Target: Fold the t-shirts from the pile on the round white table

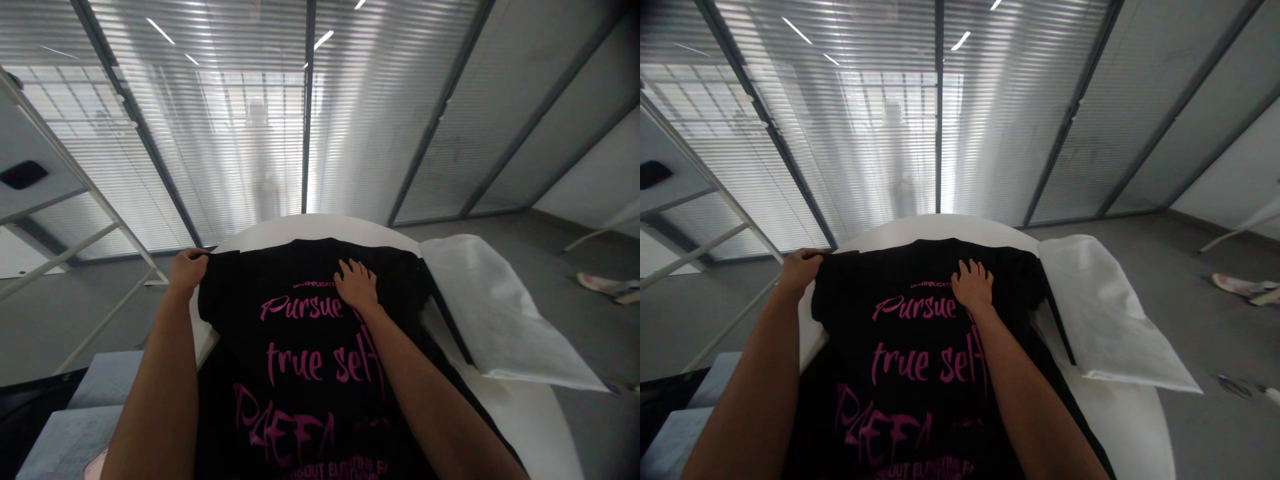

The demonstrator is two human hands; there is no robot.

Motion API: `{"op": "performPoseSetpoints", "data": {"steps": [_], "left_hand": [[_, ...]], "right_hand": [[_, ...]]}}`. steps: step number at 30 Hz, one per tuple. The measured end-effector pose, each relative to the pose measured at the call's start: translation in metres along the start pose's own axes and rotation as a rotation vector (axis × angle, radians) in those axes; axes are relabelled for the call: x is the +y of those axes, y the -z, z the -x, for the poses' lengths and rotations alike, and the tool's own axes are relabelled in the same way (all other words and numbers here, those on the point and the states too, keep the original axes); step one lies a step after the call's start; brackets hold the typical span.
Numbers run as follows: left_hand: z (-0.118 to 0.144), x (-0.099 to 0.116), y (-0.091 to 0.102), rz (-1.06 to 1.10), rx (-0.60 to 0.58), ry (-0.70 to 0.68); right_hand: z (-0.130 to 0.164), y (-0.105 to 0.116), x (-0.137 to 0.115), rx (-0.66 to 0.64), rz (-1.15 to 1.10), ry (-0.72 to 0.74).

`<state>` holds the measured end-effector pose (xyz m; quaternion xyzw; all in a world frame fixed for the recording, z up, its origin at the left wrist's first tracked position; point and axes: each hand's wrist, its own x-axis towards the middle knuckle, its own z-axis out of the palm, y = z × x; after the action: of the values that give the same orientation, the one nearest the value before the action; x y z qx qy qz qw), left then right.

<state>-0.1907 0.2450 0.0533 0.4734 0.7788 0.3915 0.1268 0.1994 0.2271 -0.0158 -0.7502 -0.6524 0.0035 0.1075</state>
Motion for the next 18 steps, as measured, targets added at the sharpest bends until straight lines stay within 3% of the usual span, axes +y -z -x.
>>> {"op": "performPoseSetpoints", "data": {"steps": [2,5,10,14,18], "left_hand": [[-0.003,-0.004,0.003,-0.044,0.164,-0.035],[-0.002,-0.005,0.009,-0.148,0.235,-0.035],[0.001,0.005,0.020,-0.350,0.121,-0.078],[0.000,0.013,0.031,-0.393,0.039,-0.186],[0.003,0.024,0.044,-0.413,-0.009,-0.201]], "right_hand": [[0.000,0.000,0.000,0.004,0.005,0.003],[0.000,0.000,0.000,-0.003,0.010,0.004],[-0.001,-0.001,0.001,0.007,-0.007,0.005],[0.000,-0.001,0.002,0.008,-0.015,0.002],[0.000,-0.001,0.001,0.013,-0.007,0.000]]}}
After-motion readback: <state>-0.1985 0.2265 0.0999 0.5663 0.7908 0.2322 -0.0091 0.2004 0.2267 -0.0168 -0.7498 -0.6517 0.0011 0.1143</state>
